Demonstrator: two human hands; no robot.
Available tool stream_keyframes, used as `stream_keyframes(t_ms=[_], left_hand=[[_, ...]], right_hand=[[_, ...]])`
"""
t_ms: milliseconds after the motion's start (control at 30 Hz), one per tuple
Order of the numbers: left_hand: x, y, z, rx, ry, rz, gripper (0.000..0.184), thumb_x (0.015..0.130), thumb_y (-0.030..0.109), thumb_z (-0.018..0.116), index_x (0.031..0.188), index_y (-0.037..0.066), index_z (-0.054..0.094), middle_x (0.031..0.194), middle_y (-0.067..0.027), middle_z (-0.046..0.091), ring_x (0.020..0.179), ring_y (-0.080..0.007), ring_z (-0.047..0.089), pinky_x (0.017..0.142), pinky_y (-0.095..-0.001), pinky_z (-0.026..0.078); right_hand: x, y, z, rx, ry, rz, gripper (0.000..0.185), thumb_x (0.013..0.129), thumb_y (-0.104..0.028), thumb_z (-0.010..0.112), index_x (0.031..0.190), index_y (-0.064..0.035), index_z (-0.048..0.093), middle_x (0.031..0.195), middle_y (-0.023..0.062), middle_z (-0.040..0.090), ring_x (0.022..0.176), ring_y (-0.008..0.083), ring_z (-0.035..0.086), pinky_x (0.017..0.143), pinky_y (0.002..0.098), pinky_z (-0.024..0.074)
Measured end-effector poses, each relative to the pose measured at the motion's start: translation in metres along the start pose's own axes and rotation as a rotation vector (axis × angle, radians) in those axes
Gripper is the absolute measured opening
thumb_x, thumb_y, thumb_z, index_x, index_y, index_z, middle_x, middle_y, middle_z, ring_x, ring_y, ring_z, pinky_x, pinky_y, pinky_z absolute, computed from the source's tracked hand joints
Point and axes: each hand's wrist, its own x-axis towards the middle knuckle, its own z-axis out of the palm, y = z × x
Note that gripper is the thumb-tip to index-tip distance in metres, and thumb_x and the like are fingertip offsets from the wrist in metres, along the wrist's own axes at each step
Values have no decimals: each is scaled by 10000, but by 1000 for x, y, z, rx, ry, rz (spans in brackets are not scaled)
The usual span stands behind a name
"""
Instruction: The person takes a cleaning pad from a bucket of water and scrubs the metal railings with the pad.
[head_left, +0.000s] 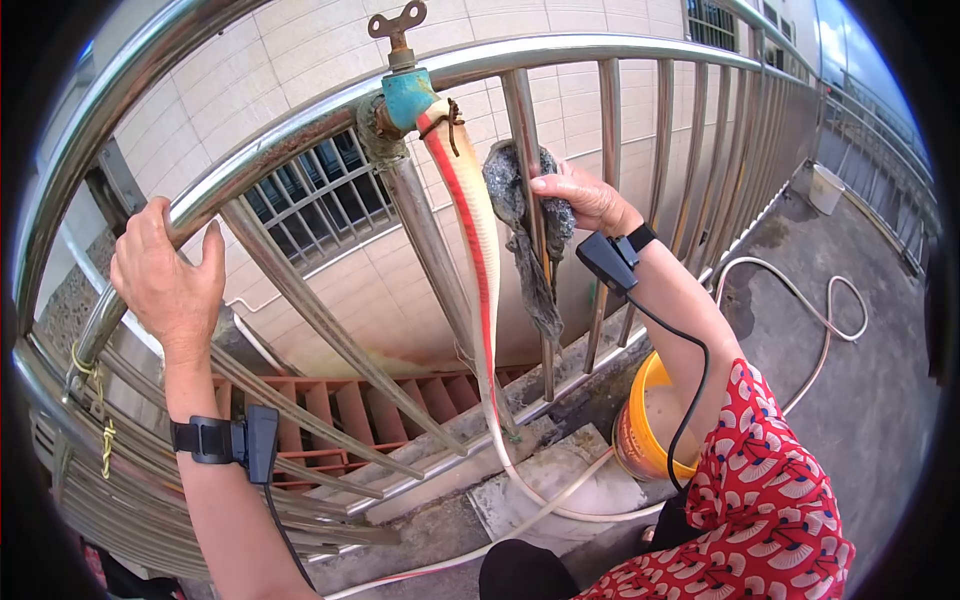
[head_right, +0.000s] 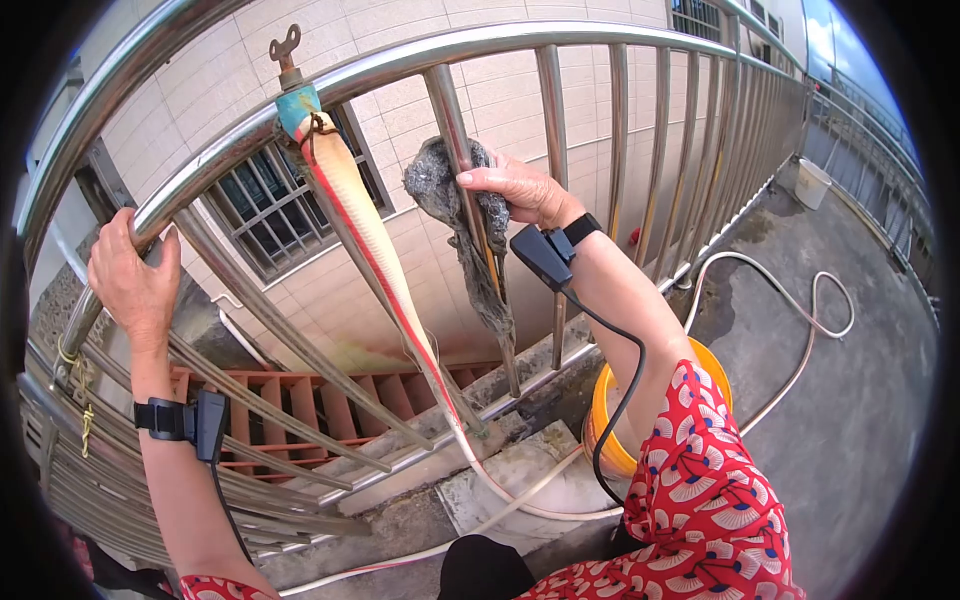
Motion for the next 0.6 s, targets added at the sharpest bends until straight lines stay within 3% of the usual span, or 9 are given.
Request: stream_keyframes(t_ms=[133, 233, 333, 467, 600], left_hand=[[-4, 3, 4, -21, 14, 6, 502, 674, 217, 741, 1112, 87, 533, 948, -61, 550, 929, -252, 526, 891, -400, 377], [-5, 2, 0, -16, -9, 2, 497, 671, 215, 741, 1103, 86, 532, 938, -60, 541, 928, -253, 519, 897, -398, 372], [-3, 3, -3, -29, -25, 3, 495, 664, 207, 743, 1095, 87, 532, 937, -58, 533, 934, -254, 512, 904, -397, 366], [-2, 3, -6, -73, -17, 8, 495, 652, 191, 746, 1086, 89, 530, 941, -57, 529, 940, -256, 507, 911, -400, 362], [-3, 3, -6, -88, 4, -6, 493, 646, 182, 746, 1078, 87, 529, 939, -59, 532, 935, -261, 507, 904, -401, 363]], right_hand=[[-20, 28, 11, -107, 166, 72, 770, 752, -96, 732, 1391, -27, 308, 1066, 68, 572, 967, 144, 573, 872, 310, 490], [-15, 23, 25, -195, 258, -22, 724, 763, -99, 734, 1363, -41, 332, 1029, 34, 581, 931, 107, 583, 853, 270, 483], [4, -14, 38, -192, 252, -188, 705, 776, -97, 719, 1359, -34, 329, 1009, 47, 590, 911, 104, 591, 831, 269, 506], [29, -80, 48, -144, 129, -183, 709, 769, -108, 723, 1339, -51, 305, 1022, 118, 586, 871, 173, 627, 769, 326, 558], [28, -62, 49, -211, 246, -195, 732, 762, -103, 710, 1351, -41, 280, 1029, 128, 588, 876, 163, 619, 764, 299, 541]])
